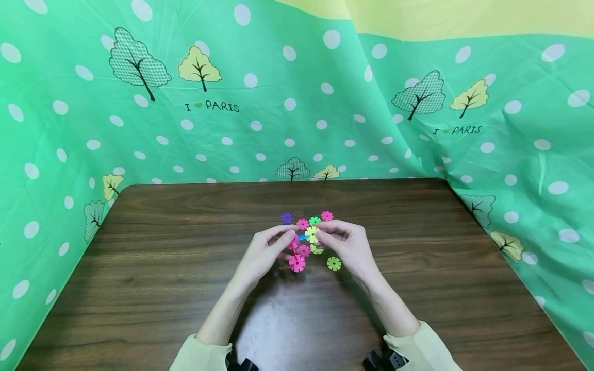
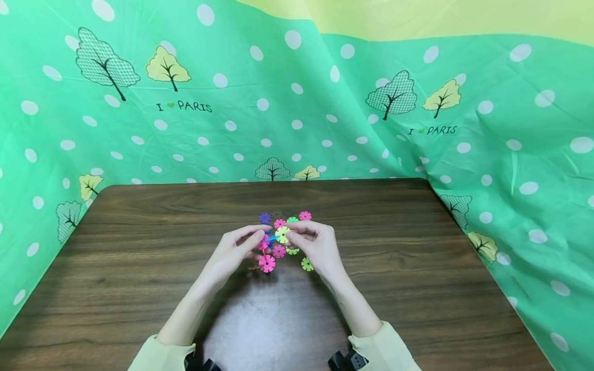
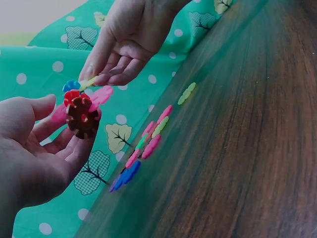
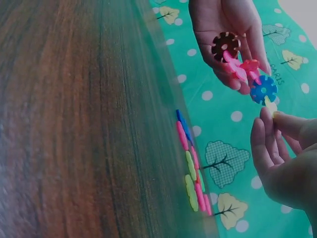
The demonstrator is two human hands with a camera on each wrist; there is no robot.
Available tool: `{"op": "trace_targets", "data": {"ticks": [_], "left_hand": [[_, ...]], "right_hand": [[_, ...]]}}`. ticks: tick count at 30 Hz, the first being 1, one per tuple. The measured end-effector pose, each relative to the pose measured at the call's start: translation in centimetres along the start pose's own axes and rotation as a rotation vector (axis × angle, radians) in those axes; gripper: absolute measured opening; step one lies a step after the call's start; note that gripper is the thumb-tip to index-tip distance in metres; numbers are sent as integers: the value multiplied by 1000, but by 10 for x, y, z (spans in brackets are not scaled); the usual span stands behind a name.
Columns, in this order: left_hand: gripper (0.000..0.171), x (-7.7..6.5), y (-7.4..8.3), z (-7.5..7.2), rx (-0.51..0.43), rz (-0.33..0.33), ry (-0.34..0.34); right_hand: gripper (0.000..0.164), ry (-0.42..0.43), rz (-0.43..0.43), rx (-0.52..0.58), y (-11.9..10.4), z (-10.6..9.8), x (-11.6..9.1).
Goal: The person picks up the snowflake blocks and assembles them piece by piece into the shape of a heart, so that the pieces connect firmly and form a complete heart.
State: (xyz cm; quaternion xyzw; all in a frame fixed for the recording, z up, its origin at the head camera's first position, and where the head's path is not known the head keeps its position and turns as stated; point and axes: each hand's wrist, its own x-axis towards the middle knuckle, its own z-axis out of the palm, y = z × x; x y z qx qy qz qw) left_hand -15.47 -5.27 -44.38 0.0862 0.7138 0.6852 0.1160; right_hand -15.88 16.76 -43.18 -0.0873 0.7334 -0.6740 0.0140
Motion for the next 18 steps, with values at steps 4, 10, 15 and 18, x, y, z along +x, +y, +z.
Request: {"op": "trace_targets", "data": {"ticks": [4, 10, 15, 18], "left_hand": [[36, -1, -1, 1, 18, -4, -45], [29, -2, 0, 2, 79, 29, -50], [20, 0, -1, 2, 96, 42, 16], [19, 1, -1, 2, 77, 43, 45]], "right_hand": [[26, -28, 0, -14, -1, 2, 0], [25, -49, 4, -65, -3, 5, -2], [25, -60, -1, -54, -5, 4, -3], [23, -68, -18, -82, -5, 1, -3]]}}
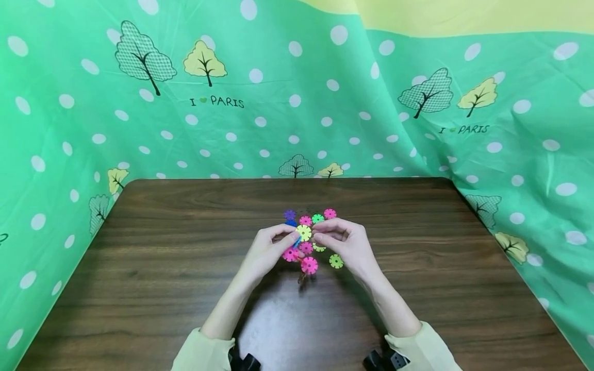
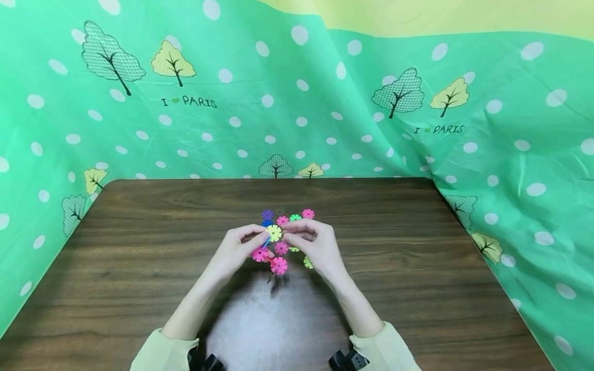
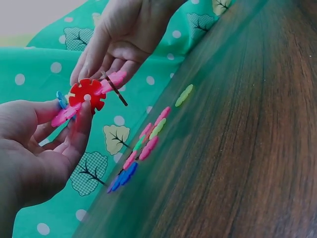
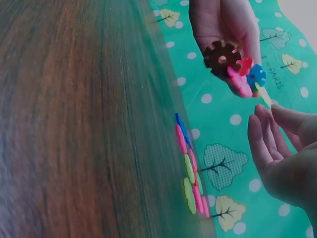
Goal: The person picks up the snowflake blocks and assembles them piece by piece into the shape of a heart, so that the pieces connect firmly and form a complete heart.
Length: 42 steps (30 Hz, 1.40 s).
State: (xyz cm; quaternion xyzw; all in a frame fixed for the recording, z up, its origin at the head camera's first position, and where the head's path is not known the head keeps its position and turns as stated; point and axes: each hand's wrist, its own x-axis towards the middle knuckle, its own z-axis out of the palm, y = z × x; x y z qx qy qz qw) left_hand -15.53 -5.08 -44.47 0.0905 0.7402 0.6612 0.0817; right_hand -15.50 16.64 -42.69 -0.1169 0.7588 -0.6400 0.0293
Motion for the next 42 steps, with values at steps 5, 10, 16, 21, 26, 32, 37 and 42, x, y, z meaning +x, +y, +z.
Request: {"op": "trace_targets", "data": {"ticks": [5, 10, 16, 21, 26, 32, 37, 42], "left_hand": [[20, 1, 1, 0, -27, -15, 22], [19, -1, 2, -2, -25, -24, 47], [19, -2, 4, -6, -27, 1, 66], [20, -1, 8, -7, -38, -4, 64], [20, -1, 10, -8, -54, -8, 67], [21, -1, 10, -10, -55, -7, 60], [20, -2, 10, -11, -55, -7, 64], [21, -2, 11, -12, -58, -9, 65]], "right_hand": [[20, -2, -25, -75, 3, -9, 1], [19, -62, -34, -181, 4, -18, 1], [22, -145, -45, -389, 10, -33, -5], [25, -182, -34, -510, 18, -45, -12], [27, -247, -28, -588, 25, -50, -15], [27, -253, -31, -683, 28, -48, -18], [26, -232, -49, -764, 30, -44, -19], [26, -225, -50, -814, 30, -39, -17]]}}
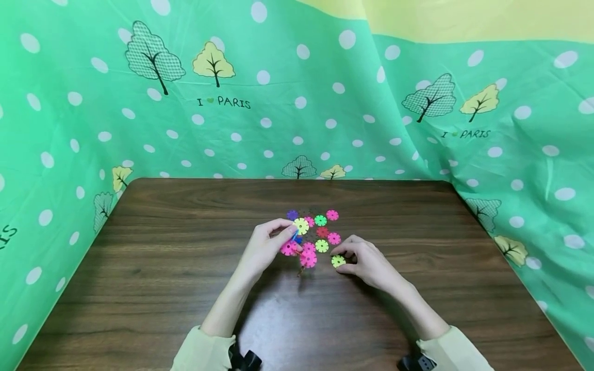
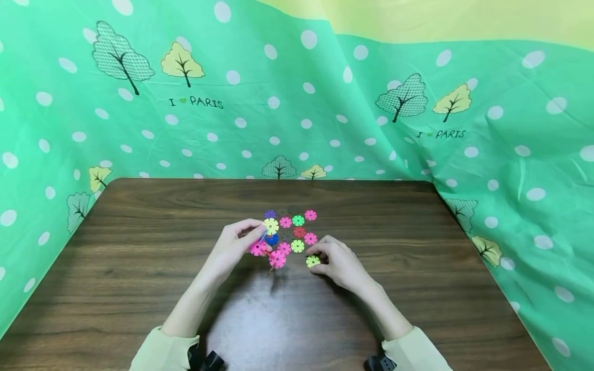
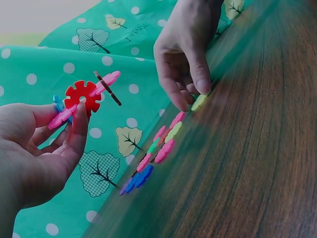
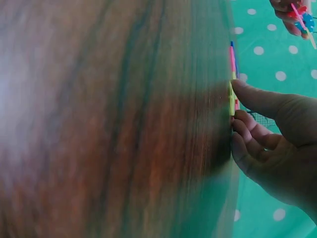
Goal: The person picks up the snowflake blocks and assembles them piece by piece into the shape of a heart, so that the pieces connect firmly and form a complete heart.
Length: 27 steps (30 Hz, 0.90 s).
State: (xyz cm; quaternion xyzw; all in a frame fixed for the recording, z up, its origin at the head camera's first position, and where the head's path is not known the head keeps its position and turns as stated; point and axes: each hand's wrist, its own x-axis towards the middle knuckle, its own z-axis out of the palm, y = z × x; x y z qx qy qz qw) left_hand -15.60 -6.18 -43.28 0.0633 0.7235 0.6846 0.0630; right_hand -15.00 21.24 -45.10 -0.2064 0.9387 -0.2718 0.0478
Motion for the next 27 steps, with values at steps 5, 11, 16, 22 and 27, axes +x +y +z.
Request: {"op": "trace_targets", "data": {"ticks": [5, 11, 16, 22, 27], "left_hand": [[21, 0, 0, -1, 6, -1, 5], [20, 0, -2, -2, 19, -2, 5], [20, 0, -2, -1, 25, 12, -2], [19, 0, -3, -1, 18, 13, 0], [19, 1, -3, 0, 37, 17, -4]], "right_hand": [[26, 14, 3, -12, -1, 2, 2], [22, 40, 32, 8, 0, 4, 2], [23, 48, 57, 34, 1, 5, 1], [19, 72, 93, 69, -1, 6, 3], [9, 174, 118, 136, -2, 6, 3]]}}
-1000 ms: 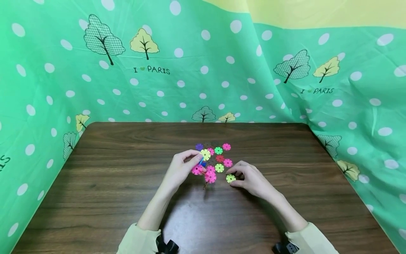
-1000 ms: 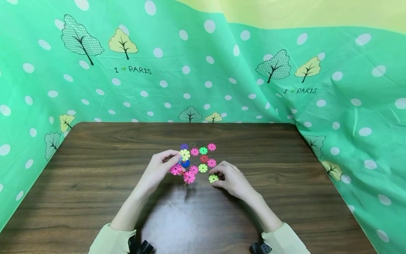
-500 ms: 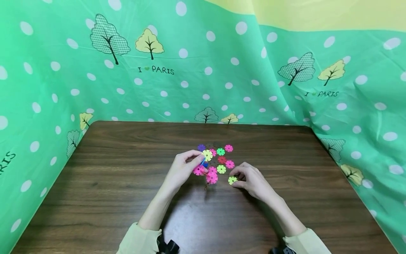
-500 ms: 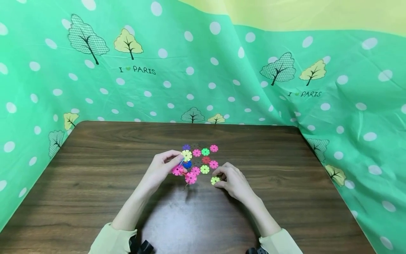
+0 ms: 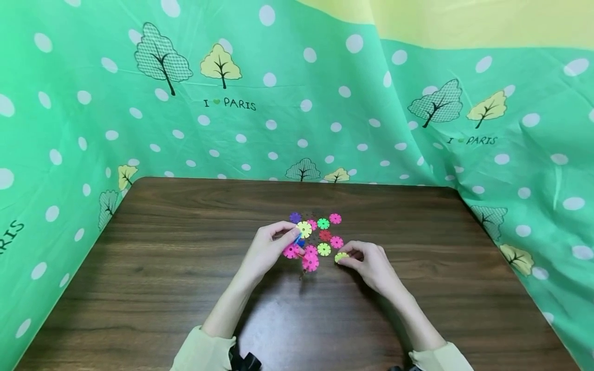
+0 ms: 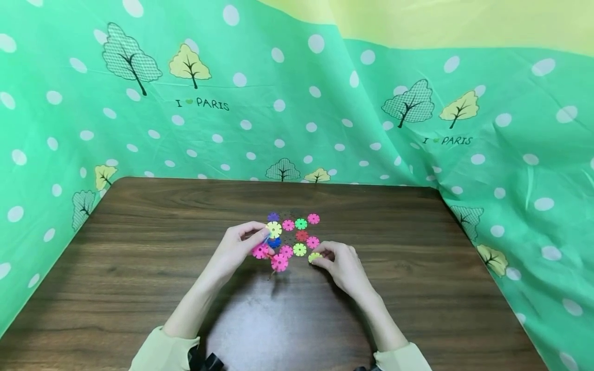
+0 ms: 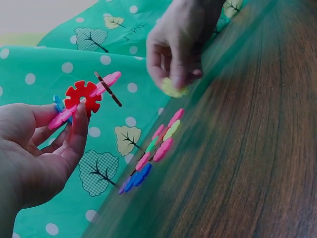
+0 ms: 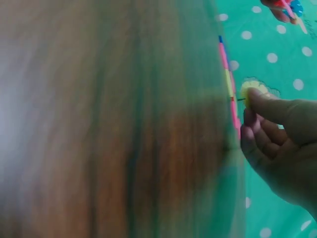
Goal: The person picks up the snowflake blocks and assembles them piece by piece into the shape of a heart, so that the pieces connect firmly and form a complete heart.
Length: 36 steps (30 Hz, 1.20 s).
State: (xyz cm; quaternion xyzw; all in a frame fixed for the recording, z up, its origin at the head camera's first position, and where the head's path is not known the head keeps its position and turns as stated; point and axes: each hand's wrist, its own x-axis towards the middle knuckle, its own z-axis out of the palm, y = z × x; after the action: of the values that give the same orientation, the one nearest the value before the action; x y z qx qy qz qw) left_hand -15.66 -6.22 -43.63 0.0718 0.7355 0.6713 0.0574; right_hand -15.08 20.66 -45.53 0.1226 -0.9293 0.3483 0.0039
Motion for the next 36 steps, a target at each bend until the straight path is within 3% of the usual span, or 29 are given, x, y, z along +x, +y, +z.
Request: {"op": "trace_targets", "data": {"ticks": [4, 11, 23, 36], "left_hand": [[19, 1, -1, 1, 21, 12, 6], [19, 1, -1, 2, 31, 5, 1], [21, 1, -7, 6, 43, 4, -12], [22, 1, -8, 5, 79, 25, -14]], "right_hand": [[7, 79, -15, 133, -3, -1, 1], [13, 132, -26, 431, -13, -5, 6], [25, 119, -3, 630, -36, 2, 9], [40, 61, 49, 803, -38, 6, 7]]}}
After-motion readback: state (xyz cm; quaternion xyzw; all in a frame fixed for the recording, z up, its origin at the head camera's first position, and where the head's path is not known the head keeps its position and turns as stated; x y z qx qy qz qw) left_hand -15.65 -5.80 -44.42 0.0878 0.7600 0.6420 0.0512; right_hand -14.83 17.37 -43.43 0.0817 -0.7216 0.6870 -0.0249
